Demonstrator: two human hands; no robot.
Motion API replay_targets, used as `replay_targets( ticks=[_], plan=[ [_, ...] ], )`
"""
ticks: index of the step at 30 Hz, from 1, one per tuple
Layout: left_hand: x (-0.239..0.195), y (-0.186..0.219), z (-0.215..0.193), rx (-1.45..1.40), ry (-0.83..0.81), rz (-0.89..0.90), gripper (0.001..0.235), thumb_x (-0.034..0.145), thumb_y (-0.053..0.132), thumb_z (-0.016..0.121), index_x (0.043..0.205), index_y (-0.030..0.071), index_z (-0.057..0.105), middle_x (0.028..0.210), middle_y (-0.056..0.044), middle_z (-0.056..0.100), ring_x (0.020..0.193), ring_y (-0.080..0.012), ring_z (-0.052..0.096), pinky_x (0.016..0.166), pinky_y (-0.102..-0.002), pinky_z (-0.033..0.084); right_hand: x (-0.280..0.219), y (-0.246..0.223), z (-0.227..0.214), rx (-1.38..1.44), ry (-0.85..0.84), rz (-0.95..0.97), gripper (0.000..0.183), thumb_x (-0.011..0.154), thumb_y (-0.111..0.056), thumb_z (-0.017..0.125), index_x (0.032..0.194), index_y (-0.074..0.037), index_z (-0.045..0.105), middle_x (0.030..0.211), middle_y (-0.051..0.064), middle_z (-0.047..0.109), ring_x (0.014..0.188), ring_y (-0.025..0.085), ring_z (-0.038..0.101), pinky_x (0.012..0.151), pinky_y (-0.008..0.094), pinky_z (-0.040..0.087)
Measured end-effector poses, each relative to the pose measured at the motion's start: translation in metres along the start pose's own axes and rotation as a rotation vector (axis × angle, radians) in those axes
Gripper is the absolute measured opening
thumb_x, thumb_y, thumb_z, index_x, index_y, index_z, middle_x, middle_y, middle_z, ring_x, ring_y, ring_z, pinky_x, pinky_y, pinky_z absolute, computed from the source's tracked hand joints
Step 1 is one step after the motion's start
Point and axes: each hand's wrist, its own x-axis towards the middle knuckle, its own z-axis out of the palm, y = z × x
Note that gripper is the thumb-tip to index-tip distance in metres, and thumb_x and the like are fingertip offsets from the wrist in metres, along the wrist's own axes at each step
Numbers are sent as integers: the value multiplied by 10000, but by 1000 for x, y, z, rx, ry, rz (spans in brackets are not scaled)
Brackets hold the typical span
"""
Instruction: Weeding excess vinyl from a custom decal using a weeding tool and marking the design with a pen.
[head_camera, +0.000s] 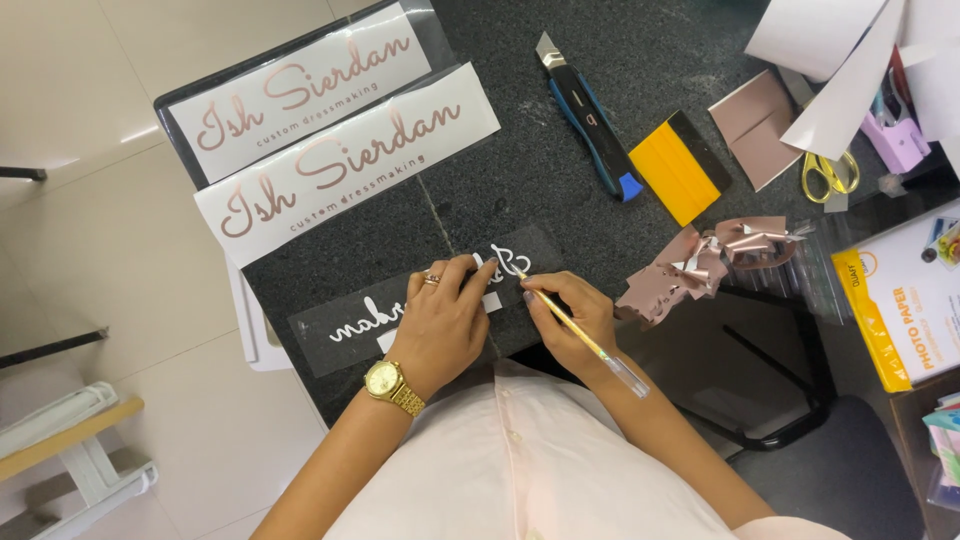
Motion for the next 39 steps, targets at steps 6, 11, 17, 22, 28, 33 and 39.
replay_targets(
  ticks=[6, 11, 17, 22, 28, 33, 39],
  plan=[
    [-3, 13, -4, 224, -3, 56, 523, 870, 166, 533, 1379, 55, 568, 1257, -146, 551, 1148, -271, 529, 861, -396, 387, -4, 2, 1, 50, 42, 98, 80, 892, -5, 736, 961, -24, 773, 801, 138, 775, 759, 238, 750, 672, 357, 577],
    [-14, 5, 4, 224, -69, 29, 533, 936, 228, 476, 1454, 104, 501, 1364, -105, 492, 1234, -248, 460, 950, -408, 333, 3, 31, -16, 613, 202, 586, 167, 1005, -103, 587, 1125, 4, 633, 956, 191, 769, 892, 232, 759, 812, 323, 632],
    [-15, -2, 1, 83, -194, -36, 521, 1012, 363, 393, 1481, 151, 477, 1391, -89, 455, 1258, -237, 401, 985, -422, 260, 12, 33, -26, 836, 222, 742, 204, 1011, -95, 584, 1184, 13, 598, 1007, 200, 746, 936, 250, 761, 874, 365, 654],
    [2, -2, -1, -198, -4, -162, 362, 1031, 355, 450, 1239, 207, 707, 1135, -18, 594, 1026, -199, 555, 881, -388, 323, 17, 20, -25, 582, 167, 603, 238, 1031, -90, 565, 1212, 56, 614, 1010, 228, 741, 922, 272, 763, 821, 358, 669],
    [17, 8, -9, -289, 77, -344, 140, 882, 210, 701, 979, 231, 800, 915, 37, 635, 840, -171, 593, 811, -362, 323, 22, 6, -5, 227, 131, 259, 171, 949, -5, 680, 1098, 69, 722, 963, 241, 765, 833, 268, 774, 695, 342, 675],
    [25, 14, -23, -278, 37, -374, 147, 874, 156, 680, 950, 192, 800, 877, 2, 631, 840, -192, 618, 832, -382, 326, 23, 2, -4, 126, 59, 129, 146, 948, -7, 660, 1022, 33, 779, 852, 177, 771, 780, 250, 770, 681, 331, 657],
    [35, 12, -20, -278, -52, -463, 160, 779, 72, 730, 894, 170, 782, 865, 7, 614, 868, -215, 615, 845, -395, 334, 16, 6, -6, 42, 46, 162, 179, 851, 44, 719, 1016, 7, 779, 816, 152, 775, 718, 233, 767, 618, 315, 650]
  ],
)
